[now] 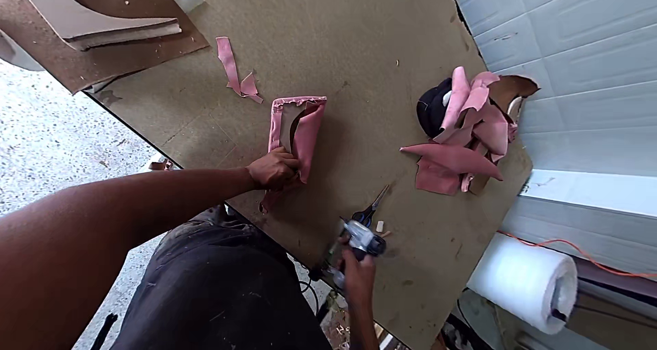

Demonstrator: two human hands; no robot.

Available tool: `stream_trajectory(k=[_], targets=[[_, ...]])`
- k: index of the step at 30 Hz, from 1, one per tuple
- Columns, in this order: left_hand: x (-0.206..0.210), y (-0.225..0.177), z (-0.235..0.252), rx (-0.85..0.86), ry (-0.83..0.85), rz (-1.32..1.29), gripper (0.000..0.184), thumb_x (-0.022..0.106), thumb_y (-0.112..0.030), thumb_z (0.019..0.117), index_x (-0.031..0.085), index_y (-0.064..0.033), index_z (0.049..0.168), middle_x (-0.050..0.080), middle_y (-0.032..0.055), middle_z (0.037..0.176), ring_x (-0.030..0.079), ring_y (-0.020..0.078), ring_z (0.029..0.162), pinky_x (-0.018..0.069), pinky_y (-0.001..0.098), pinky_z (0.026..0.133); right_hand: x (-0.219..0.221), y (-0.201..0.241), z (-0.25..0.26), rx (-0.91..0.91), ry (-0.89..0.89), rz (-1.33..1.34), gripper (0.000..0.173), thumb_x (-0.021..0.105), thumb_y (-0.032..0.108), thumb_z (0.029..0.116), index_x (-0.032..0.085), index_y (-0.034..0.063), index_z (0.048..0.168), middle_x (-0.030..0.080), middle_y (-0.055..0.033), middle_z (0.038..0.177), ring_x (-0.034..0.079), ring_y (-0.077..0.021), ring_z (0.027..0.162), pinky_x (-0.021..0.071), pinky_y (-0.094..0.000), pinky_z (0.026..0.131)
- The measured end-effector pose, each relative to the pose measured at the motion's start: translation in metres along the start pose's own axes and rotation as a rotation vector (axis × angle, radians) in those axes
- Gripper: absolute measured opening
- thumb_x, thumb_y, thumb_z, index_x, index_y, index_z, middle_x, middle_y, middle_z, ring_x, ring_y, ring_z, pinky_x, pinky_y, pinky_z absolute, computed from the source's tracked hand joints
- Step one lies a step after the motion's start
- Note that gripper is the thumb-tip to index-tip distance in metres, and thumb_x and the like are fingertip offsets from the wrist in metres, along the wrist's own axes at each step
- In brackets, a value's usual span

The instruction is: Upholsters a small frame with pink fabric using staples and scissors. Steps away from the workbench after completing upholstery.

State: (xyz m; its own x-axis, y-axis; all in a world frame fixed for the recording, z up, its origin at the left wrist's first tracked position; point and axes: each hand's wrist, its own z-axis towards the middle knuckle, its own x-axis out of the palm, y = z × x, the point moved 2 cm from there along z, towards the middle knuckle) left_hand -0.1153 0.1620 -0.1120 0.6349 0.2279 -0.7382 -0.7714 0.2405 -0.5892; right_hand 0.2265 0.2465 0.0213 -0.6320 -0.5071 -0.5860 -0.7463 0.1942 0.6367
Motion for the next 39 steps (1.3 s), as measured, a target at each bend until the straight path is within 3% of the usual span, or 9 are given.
stream_trajectory(k=[3, 6, 10, 17, 24, 27, 33, 36, 39], targets=[[-0.003, -0.007, 0.007, -0.017, 0.099, 0.074, 0.025, 0.061, -0.021, 0.0971, 0.068, -0.014, 0.075, 0.069, 0.0002, 0.104, 0.064, 0.0205, 0.105, 0.049, 0.0449, 0.09, 0.06, 0.043, -0.01, -0.212, 0.089, -0.284, 0.029, 0.068, 0.019, 0.0874, 0.073, 0.0115, 0.115, 0.068, -0.0024, 0.074, 0.064, -0.0162, 0.057, 0.0575, -0.0427, 0.055], [-0.003, -0.008, 0.009, -0.007, 0.126, 0.105, 0.025, 0.062, -0.019, 0.0957, 0.066, -0.0125, 0.073, 0.068, 0.0024, 0.099, 0.064, 0.0228, 0.097, 0.0494, 0.0459, 0.084, 0.094, 0.059, -0.006, -0.262, 0.111, -0.389, 0.021, 0.066, 0.026, 0.0859, 0.076, 0.0166, 0.102, 0.063, 0.0027, 0.065, 0.059, -0.0121, 0.052, 0.0535, -0.0388, 0.051], [-0.001, -0.005, 0.007, 0.006, 0.107, 0.095, 0.028, 0.061, -0.021, 0.0975, 0.066, -0.0121, 0.072, 0.067, 0.0027, 0.098, 0.063, 0.023, 0.095, 0.049, 0.0453, 0.082, 0.103, 0.066, 0.0, -0.252, 0.135, -0.492, 0.023, 0.066, 0.028, 0.0872, 0.078, 0.0232, 0.107, 0.063, 0.004, 0.067, 0.06, -0.0108, 0.057, 0.0529, -0.0391, 0.055], [-0.002, -0.004, 0.006, -0.007, 0.08, 0.042, 0.03, 0.057, -0.022, 0.1003, 0.066, -0.0127, 0.073, 0.067, 0.0022, 0.097, 0.063, 0.0215, 0.094, 0.0493, 0.0431, 0.082, 0.102, 0.074, 0.004, -0.191, 0.169, -0.575, 0.021, 0.066, 0.029, 0.0882, 0.077, 0.024, 0.105, 0.067, 0.0036, 0.072, 0.065, -0.0113, 0.063, 0.0558, -0.0398, 0.06], [-0.001, -0.003, 0.007, -0.003, 0.101, 0.043, 0.028, 0.057, -0.02, 0.1, 0.066, -0.0127, 0.075, 0.068, 0.001, 0.099, 0.064, 0.0198, 0.096, 0.0496, 0.0422, 0.083, 0.104, 0.078, 0.0, -0.177, 0.242, -0.553, 0.023, 0.066, 0.027, 0.0875, 0.076, 0.0215, 0.107, 0.067, 0.0036, 0.075, 0.064, -0.0094, 0.065, 0.0556, -0.0365, 0.062], [-0.001, -0.004, 0.007, -0.001, 0.102, 0.053, 0.029, 0.057, -0.02, 0.0999, 0.066, -0.0128, 0.074, 0.068, 0.0009, 0.099, 0.064, 0.0195, 0.097, 0.0497, 0.0417, 0.083, 0.11, 0.077, -0.004, -0.197, 0.263, -0.511, 0.019, 0.066, 0.025, 0.0872, 0.075, 0.0202, 0.103, 0.068, 0.0046, 0.077, 0.064, -0.0071, 0.067, 0.056, -0.0328, 0.062], [-0.002, -0.005, 0.008, 0.003, 0.072, 0.048, 0.033, 0.055, -0.02, 0.1003, 0.061, -0.0121, 0.069, 0.066, 0.0018, 0.093, 0.063, 0.0197, 0.092, 0.0493, 0.0411, 0.08, 0.112, 0.076, -0.013, -0.259, 0.29, -0.488, 0.019, 0.069, 0.024, 0.086, 0.075, 0.0201, 0.103, 0.07, 0.0062, 0.082, 0.066, -0.004, 0.072, 0.0578, -0.029, 0.066], [-0.001, -0.007, 0.009, -0.016, 0.087, 0.022, 0.032, 0.06, -0.024, 0.0985, 0.062, -0.0121, 0.069, 0.067, 0.0024, 0.095, 0.064, 0.0205, 0.094, 0.0511, 0.0428, 0.085, 0.097, 0.063, -0.018, -0.199, 0.242, -0.469, 0.025, 0.07, 0.026, 0.0852, 0.073, 0.0155, 0.108, 0.07, 0.0026, 0.081, 0.067, -0.0094, 0.072, 0.0594, -0.0369, 0.067], [-0.005, -0.006, 0.008, -0.049, 0.092, -0.007, 0.035, 0.061, -0.03, 0.0987, 0.062, -0.0124, 0.068, 0.067, 0.0018, 0.096, 0.064, 0.0196, 0.095, 0.0504, 0.0419, 0.088, 0.05, 0.034, -0.021, -0.137, 0.013, -0.441, 0.036, 0.073, 0.026, 0.0852, 0.068, 0.0037, 0.112, 0.07, -0.0057, 0.08, 0.069, -0.0189, 0.07, 0.0592, -0.0483, 0.067]])
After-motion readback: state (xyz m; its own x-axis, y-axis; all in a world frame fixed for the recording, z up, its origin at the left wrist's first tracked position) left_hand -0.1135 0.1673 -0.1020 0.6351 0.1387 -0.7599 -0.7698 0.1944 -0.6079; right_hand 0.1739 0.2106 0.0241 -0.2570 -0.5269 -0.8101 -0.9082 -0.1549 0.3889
